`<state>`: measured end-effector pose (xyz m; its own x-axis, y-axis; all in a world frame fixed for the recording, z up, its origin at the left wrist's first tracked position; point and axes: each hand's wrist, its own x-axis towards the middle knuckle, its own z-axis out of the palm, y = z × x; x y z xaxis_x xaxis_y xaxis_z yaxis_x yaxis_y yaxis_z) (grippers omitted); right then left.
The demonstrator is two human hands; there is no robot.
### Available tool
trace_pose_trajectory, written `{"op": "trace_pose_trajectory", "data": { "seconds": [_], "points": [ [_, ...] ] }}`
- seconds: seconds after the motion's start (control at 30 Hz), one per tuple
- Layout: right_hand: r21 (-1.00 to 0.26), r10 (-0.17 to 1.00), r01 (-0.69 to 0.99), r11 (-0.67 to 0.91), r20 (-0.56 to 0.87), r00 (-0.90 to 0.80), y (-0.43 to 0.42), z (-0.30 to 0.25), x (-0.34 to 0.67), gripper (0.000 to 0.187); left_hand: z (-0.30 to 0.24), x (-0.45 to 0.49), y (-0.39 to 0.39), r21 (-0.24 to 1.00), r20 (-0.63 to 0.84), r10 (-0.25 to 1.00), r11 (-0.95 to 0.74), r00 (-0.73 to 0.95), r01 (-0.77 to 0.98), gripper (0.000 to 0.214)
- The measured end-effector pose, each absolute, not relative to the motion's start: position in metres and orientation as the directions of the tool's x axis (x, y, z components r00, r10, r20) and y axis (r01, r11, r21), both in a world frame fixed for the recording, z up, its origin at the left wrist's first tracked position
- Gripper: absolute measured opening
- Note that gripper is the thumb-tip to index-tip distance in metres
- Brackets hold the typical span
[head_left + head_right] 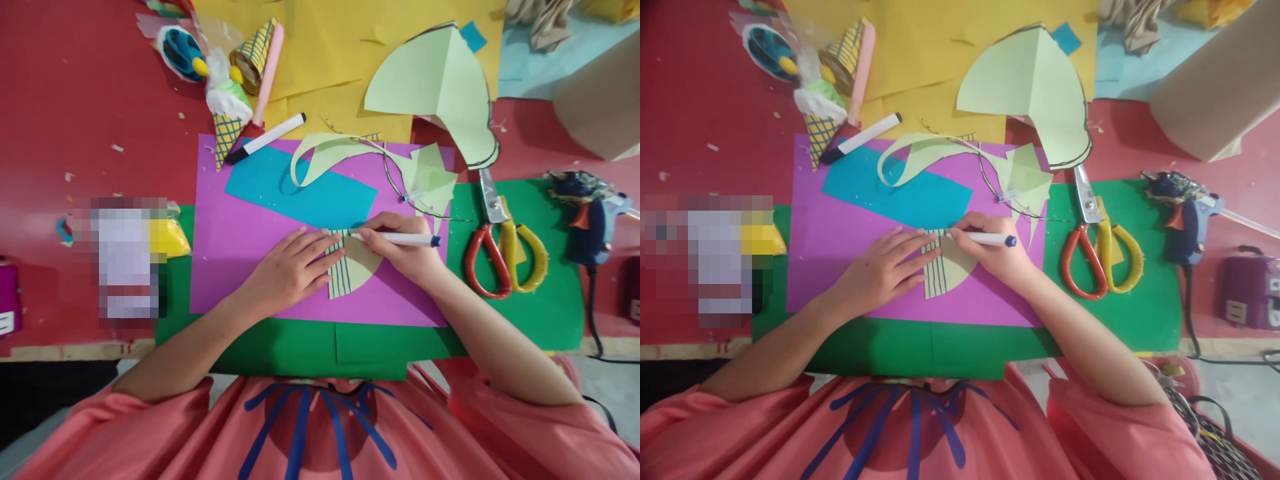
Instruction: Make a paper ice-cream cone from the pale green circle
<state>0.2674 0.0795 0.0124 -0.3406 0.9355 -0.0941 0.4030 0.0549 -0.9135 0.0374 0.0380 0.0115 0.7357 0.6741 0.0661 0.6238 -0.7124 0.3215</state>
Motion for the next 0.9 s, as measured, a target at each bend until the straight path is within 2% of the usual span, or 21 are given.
{"op": "trace_pose_trajectory", "data": {
  "seconds": [0.23, 0.53, 0.7, 0.9],
  "points": [
    [-0.913, 0.943, 0.403, 0.061, -0.080, -0.323, 0.0777, 0.0104, 0.2673, 0.019, 0.0106, 0.0369, 0.0373, 0.345, 0.059, 0.681, -0.700, 0.730, 0.625, 0.042],
    [-0.902, 0.930, 0.423, 0.090, -0.077, -0.361, 0.0782, 0.0127, 0.2673, 0.021, 0.0095, 0.0364, 0.0379, 0.318, 0.068, 0.669, -0.718, 0.740, 0.619, 0.041],
    [-0.905, 0.916, 0.420, 0.065, -0.113, -0.385, 0.0777, 0.0153, 0.2663, 0.024, 0.0091, 0.0362, 0.0376, 0.344, 0.062, 0.674, -0.707, 0.736, 0.618, 0.043],
    [-0.911, 0.931, 0.408, 0.066, -0.091, -0.353, 0.0760, 0.0131, 0.2676, 0.021, 0.0097, 0.0359, 0.0376, 0.314, 0.056, 0.671, -0.715, 0.739, 0.625, 0.041]
  ]
}}
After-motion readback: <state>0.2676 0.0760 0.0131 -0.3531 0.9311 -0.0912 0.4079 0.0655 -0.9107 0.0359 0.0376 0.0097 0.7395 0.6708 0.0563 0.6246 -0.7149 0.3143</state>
